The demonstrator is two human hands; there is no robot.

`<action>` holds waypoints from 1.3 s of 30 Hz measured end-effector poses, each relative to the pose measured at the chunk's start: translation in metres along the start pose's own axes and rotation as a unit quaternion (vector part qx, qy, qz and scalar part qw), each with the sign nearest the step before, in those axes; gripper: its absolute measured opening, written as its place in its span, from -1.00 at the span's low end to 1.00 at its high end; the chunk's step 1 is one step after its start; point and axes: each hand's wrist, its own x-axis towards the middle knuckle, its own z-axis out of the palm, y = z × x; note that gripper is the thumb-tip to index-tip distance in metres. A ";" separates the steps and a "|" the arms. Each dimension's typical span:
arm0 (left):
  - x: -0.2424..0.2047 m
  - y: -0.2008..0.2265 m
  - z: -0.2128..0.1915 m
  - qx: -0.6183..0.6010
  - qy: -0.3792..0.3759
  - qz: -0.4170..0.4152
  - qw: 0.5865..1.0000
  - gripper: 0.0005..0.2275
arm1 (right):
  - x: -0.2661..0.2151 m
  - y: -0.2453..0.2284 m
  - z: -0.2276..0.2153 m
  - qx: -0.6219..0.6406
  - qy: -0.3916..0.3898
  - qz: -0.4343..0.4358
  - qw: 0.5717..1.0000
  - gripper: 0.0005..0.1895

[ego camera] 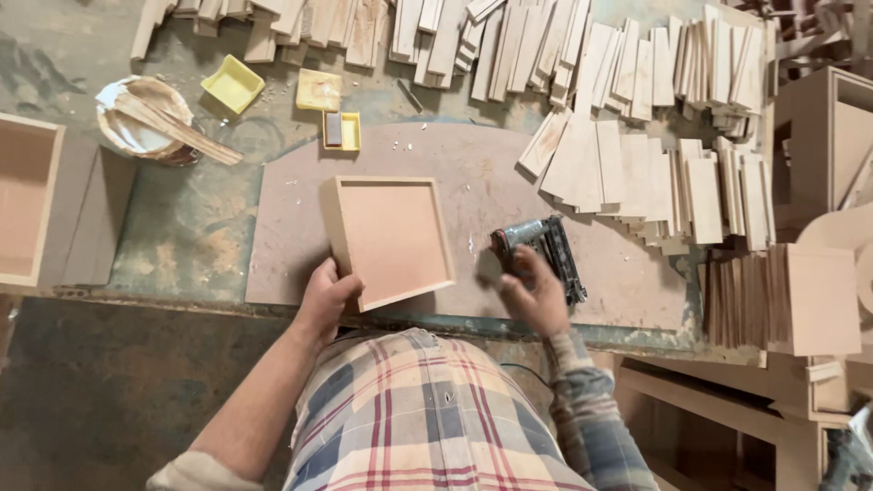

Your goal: The person assembles small wooden boxes by applying glue to wooden pieces and joining them together. They use a staple gun to secure the joints and repeat the process for multiple boxes.

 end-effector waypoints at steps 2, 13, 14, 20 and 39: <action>0.014 -0.019 -0.007 -0.144 -0.061 -0.060 0.986 -0.68 | -0.013 -0.021 0.012 0.082 -0.070 -0.065 0.992 -0.28; 0.054 -0.040 0.054 0.554 0.037 0.216 0.803 -0.60 | -0.024 -0.128 0.009 -0.075 0.044 -0.315 0.945 -0.65; 0.040 -0.027 0.058 0.515 0.023 0.270 0.813 -0.56 | -0.023 -0.131 0.012 -0.049 0.032 -0.305 0.950 -0.67; -0.036 0.045 0.085 0.372 -0.115 0.487 0.782 -0.55 | -0.028 -0.131 0.019 -0.016 0.034 -0.290 0.956 -0.69; -0.054 0.075 0.092 0.468 -0.081 0.599 0.645 -0.86 | -0.008 -0.058 0.015 -0.002 0.056 -0.289 0.956 -0.46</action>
